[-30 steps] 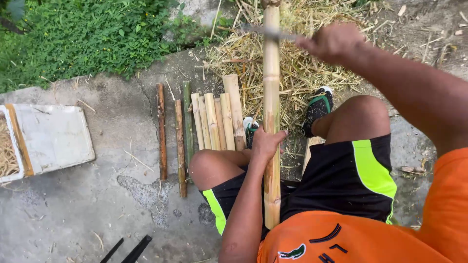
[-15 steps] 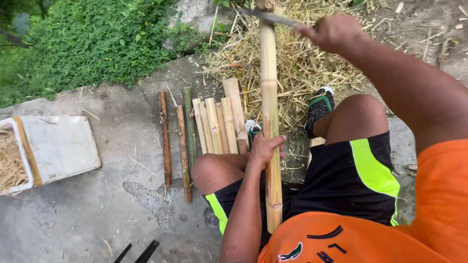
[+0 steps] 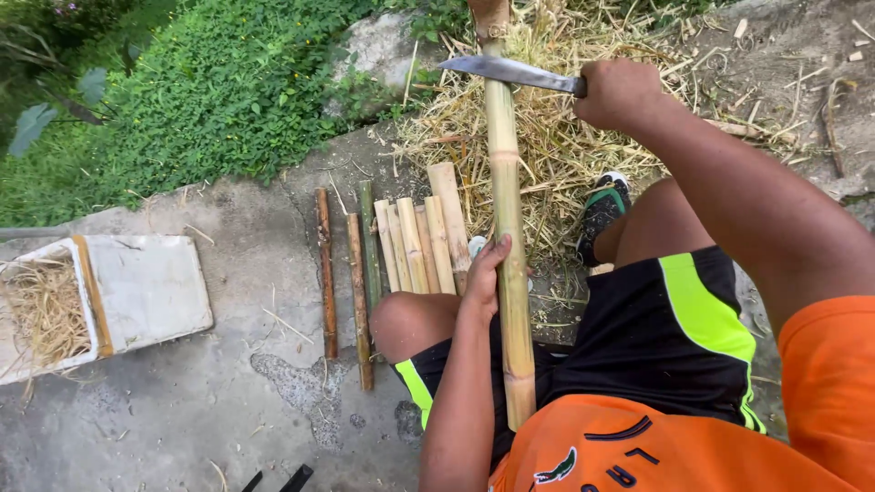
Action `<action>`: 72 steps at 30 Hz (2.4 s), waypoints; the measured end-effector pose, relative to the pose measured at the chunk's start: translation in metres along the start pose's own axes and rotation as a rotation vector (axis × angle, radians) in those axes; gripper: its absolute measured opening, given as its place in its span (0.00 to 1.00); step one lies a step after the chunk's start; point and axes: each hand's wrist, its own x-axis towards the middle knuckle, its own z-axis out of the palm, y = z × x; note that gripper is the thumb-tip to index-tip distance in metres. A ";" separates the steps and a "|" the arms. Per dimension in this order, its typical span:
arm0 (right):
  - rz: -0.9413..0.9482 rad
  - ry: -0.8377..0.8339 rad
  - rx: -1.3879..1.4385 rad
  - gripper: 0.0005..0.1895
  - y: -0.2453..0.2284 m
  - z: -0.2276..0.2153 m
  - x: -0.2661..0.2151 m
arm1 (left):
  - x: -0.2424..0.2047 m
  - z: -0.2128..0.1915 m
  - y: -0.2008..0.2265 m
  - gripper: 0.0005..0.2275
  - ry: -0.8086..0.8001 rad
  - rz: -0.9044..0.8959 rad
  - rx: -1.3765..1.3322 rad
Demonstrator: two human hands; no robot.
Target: Using a knife to strip the outer bark or nodes from a length of bamboo.
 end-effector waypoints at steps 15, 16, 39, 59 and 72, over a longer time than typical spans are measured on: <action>-0.112 -0.413 -0.232 0.17 -0.067 -0.019 -0.057 | -0.031 0.087 0.043 0.21 0.487 0.050 0.909; -0.111 -0.424 -0.236 0.17 -0.060 -0.025 -0.047 | -0.033 0.089 0.044 0.21 0.485 0.039 0.904; -0.143 -0.375 -0.340 0.19 -0.055 -0.058 -0.031 | -0.034 0.089 0.053 0.20 0.431 -0.020 0.818; -0.113 -0.361 -0.543 0.17 -0.041 -0.076 -0.004 | -0.032 0.082 0.044 0.24 0.444 0.023 0.926; 0.059 -0.296 -0.352 0.23 -0.057 -0.088 -0.033 | -0.027 0.080 0.038 0.25 0.434 0.051 0.928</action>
